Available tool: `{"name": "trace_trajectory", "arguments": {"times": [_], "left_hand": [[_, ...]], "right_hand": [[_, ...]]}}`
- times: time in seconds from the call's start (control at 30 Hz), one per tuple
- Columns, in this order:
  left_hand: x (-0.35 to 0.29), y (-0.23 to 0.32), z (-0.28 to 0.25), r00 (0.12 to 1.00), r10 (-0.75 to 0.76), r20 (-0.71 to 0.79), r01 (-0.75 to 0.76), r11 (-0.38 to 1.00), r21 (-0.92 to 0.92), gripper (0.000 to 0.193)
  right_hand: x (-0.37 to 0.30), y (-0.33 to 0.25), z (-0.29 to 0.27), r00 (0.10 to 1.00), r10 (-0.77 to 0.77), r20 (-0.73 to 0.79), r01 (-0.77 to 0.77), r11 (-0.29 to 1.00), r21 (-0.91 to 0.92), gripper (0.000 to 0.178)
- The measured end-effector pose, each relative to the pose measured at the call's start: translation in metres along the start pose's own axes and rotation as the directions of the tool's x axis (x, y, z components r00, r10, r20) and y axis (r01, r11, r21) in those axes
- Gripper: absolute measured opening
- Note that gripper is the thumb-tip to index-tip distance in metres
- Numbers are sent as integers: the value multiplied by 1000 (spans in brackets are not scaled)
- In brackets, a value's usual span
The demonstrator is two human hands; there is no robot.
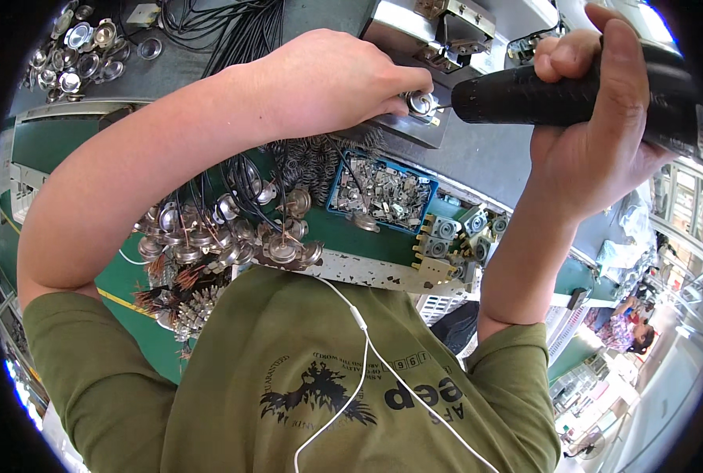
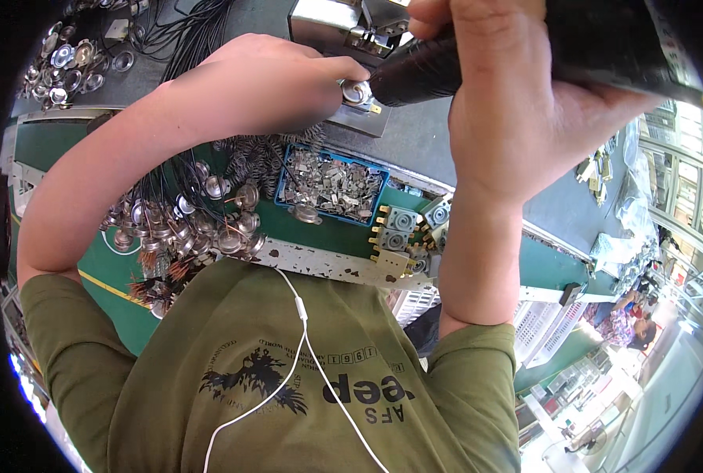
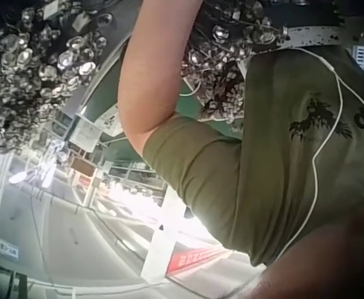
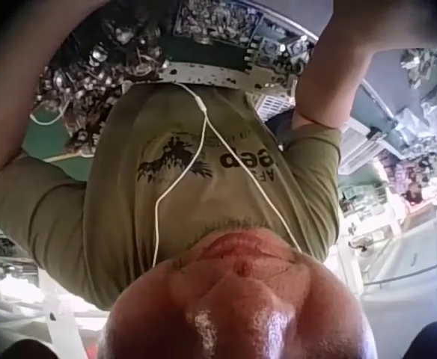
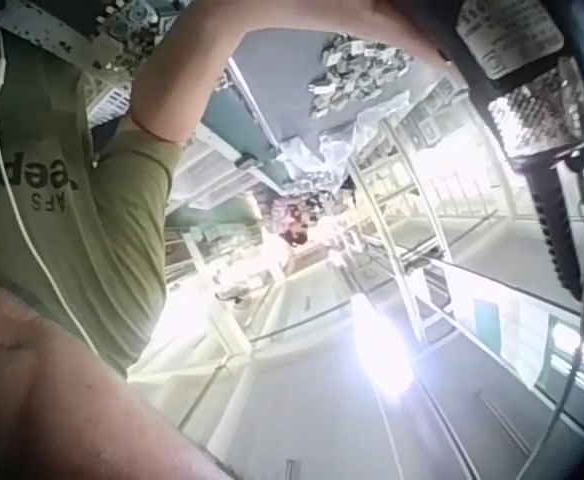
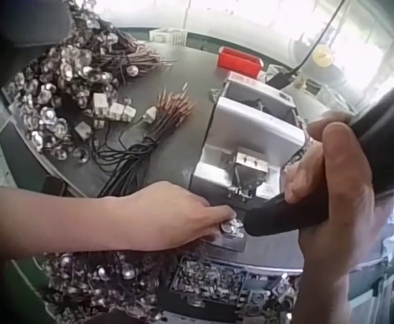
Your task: Assembling electrical components on a production line using an electric screwdriver.
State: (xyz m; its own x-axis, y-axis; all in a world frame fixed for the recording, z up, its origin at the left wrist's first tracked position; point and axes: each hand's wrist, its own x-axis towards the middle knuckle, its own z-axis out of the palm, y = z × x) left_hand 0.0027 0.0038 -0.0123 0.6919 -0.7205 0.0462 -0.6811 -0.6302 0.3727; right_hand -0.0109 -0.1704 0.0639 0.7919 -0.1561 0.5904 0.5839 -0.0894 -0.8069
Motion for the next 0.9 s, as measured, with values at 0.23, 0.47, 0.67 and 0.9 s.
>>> {"name": "trace_trajectory", "arguments": {"times": [0.23, 0.47, 0.67, 0.9], "left_hand": [[0, 0, 2, 1000, 22, 10, -22, 1000, 13, 24], [-2, -3, 6, 991, 83, -106, -82, 996, 16, 34], [5, 6, -32, 951, 26, 308, -46, 997, 59, 40], [-1, 26, -9, 925, 320, -206, -246, 915, 321, 27]], "right_hand": [[-7, 0, 3, 999, -38, 26, 39, 998, -51, 25], [-3, 12, -3, 986, -127, 111, 135, 989, -65, 26], [5, 16, -6, 902, -266, 339, 340, 923, -179, 15], [33, 10, -64, 991, 11, 130, -41, 973, 228, 23]]}}
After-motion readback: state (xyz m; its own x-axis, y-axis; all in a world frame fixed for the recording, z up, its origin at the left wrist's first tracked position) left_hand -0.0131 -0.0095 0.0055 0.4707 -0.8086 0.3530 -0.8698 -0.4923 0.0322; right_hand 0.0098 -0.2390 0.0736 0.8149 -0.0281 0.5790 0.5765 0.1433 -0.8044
